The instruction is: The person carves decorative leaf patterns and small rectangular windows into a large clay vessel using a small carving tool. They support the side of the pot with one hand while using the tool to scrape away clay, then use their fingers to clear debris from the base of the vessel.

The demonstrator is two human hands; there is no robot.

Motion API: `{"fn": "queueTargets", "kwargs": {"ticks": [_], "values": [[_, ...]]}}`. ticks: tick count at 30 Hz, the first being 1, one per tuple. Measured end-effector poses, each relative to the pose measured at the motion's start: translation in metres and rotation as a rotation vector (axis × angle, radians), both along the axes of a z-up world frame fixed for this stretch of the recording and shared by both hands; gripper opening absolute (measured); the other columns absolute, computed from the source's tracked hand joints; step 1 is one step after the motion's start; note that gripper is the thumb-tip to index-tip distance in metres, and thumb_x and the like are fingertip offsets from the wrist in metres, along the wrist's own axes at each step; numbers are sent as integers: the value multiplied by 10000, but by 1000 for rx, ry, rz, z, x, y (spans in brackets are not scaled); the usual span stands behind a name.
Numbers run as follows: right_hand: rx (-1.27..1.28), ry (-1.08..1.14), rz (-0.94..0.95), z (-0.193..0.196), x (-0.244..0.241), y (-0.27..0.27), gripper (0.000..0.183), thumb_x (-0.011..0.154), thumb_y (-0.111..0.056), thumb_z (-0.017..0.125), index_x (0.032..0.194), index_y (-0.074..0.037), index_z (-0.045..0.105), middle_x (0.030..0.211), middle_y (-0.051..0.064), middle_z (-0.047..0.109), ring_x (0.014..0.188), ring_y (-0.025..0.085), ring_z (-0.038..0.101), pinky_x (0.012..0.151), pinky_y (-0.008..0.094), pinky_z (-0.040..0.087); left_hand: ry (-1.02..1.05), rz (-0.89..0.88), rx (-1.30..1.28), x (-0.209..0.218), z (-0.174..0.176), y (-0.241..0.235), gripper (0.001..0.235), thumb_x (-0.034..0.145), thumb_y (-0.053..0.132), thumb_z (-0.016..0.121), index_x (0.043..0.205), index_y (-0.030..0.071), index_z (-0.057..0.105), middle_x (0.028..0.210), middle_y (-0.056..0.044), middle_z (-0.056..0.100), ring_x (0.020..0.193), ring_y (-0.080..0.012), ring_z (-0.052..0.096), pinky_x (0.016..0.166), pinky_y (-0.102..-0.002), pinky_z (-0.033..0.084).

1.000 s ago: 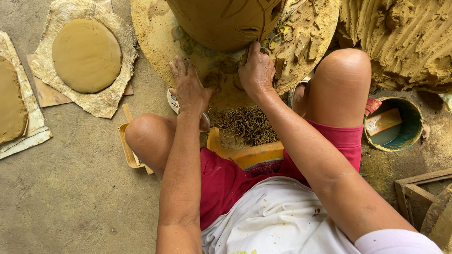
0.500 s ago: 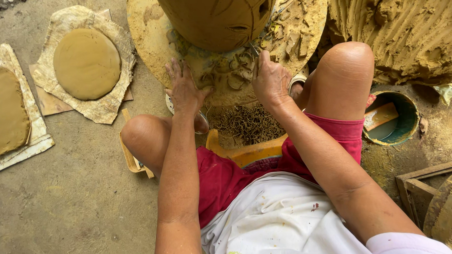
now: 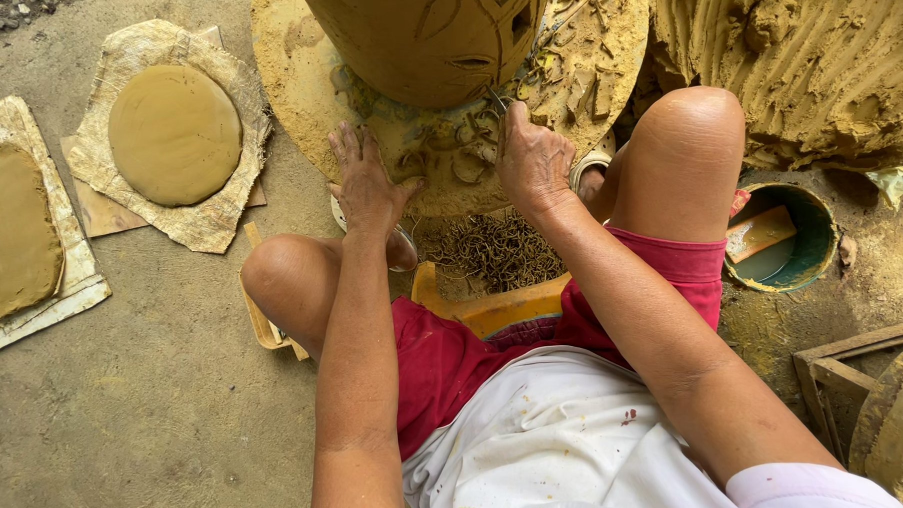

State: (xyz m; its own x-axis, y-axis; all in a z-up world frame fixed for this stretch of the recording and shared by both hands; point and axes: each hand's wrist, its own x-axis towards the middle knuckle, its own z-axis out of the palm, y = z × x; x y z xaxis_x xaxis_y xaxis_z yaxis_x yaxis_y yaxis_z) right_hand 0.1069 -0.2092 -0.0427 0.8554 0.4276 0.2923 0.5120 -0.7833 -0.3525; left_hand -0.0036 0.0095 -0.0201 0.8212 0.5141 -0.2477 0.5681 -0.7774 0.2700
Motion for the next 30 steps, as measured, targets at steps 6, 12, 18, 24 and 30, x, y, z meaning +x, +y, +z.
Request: {"fn": "queueTargets", "kwargs": {"ticks": [6,12,18,24,30], "values": [[-247,-49,-15,-20,12,11,100,1011,-61,491,933,-100,539,501,-41,500,388,76,438,315,309,320,5,18,-31,-2,-8,2,1195,720,524,911,1612,75,255,1716,-118,-16,1580,-317,-26,1127,-780,265],[-266,24,-3,-17,19,20,65,977,-63,498,959,-78,559,504,-23,514,397,99,462,338,338,341,-8,30,-23,1,3,-3,1203,706,479,930,1614,78,250,1713,-108,1,1576,-303,6,1148,-762,251],[-45,302,-71,-3,18,31,187,1078,-114,485,937,-61,597,563,52,576,454,188,524,423,408,405,-4,67,-28,6,20,-14,1128,720,443,933,1582,71,309,1708,-132,34,1583,-323,22,1149,-754,276],[89,432,-110,9,14,36,110,940,-89,603,1008,-21,656,669,123,660,638,243,651,589,463,500,-2,108,-61,7,-3,-14,1123,707,388,949,1564,40,312,1688,-175,65,1560,-363,20,1132,-767,267],[217,656,-184,12,21,51,176,1013,-138,587,1130,-15,635,757,124,692,655,231,682,598,420,570,-175,9,66,10,-13,-15,1146,669,306,964,1542,-29,302,1657,-265,65,1529,-449,12,1230,-649,287]]}}
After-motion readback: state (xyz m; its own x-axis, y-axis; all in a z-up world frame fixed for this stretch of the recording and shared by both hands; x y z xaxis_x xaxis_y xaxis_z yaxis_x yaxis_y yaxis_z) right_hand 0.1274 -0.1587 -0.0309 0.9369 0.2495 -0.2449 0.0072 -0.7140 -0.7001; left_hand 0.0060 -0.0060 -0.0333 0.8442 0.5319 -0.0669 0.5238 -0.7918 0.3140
